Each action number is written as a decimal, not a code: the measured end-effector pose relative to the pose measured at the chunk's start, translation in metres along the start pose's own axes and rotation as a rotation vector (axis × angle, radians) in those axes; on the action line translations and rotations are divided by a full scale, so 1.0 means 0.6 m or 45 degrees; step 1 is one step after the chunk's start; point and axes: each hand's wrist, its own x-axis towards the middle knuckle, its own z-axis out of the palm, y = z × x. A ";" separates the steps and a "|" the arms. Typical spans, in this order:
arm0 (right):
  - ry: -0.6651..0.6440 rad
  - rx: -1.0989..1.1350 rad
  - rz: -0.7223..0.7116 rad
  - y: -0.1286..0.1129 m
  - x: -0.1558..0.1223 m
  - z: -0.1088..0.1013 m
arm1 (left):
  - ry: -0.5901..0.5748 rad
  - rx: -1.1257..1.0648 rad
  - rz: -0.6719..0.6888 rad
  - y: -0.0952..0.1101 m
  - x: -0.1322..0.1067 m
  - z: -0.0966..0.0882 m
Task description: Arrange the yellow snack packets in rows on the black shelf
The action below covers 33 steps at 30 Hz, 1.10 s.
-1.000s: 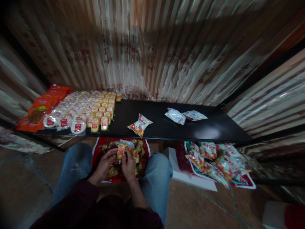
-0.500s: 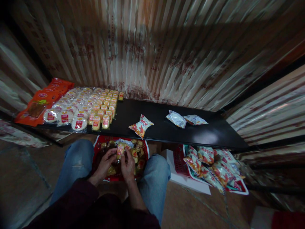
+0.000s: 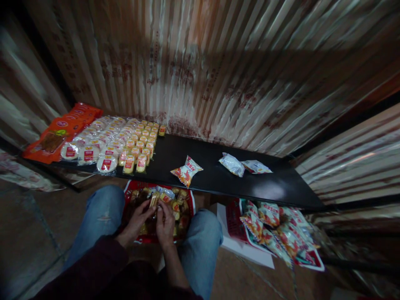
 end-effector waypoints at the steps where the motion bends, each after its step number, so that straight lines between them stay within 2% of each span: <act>1: 0.001 0.001 0.006 -0.002 0.000 0.001 | -0.007 -0.042 -0.025 0.002 0.000 0.001; 6: 0.001 0.013 0.008 -0.007 0.003 0.003 | 0.005 -0.325 -0.201 0.011 0.000 0.003; 15: 0.033 -0.054 -0.002 -0.020 0.002 0.005 | 0.020 -0.517 -0.187 -0.004 0.009 0.001; 19: 0.013 -0.075 0.006 -0.025 0.002 0.006 | 0.029 -0.549 -0.150 0.003 0.007 0.005; 27: -0.019 -0.149 0.072 -0.029 0.007 0.008 | 0.059 -0.572 -0.183 0.006 0.012 0.005; 33: 0.002 -0.151 0.136 -0.038 0.014 0.010 | 0.043 -0.422 -0.127 0.012 0.007 0.000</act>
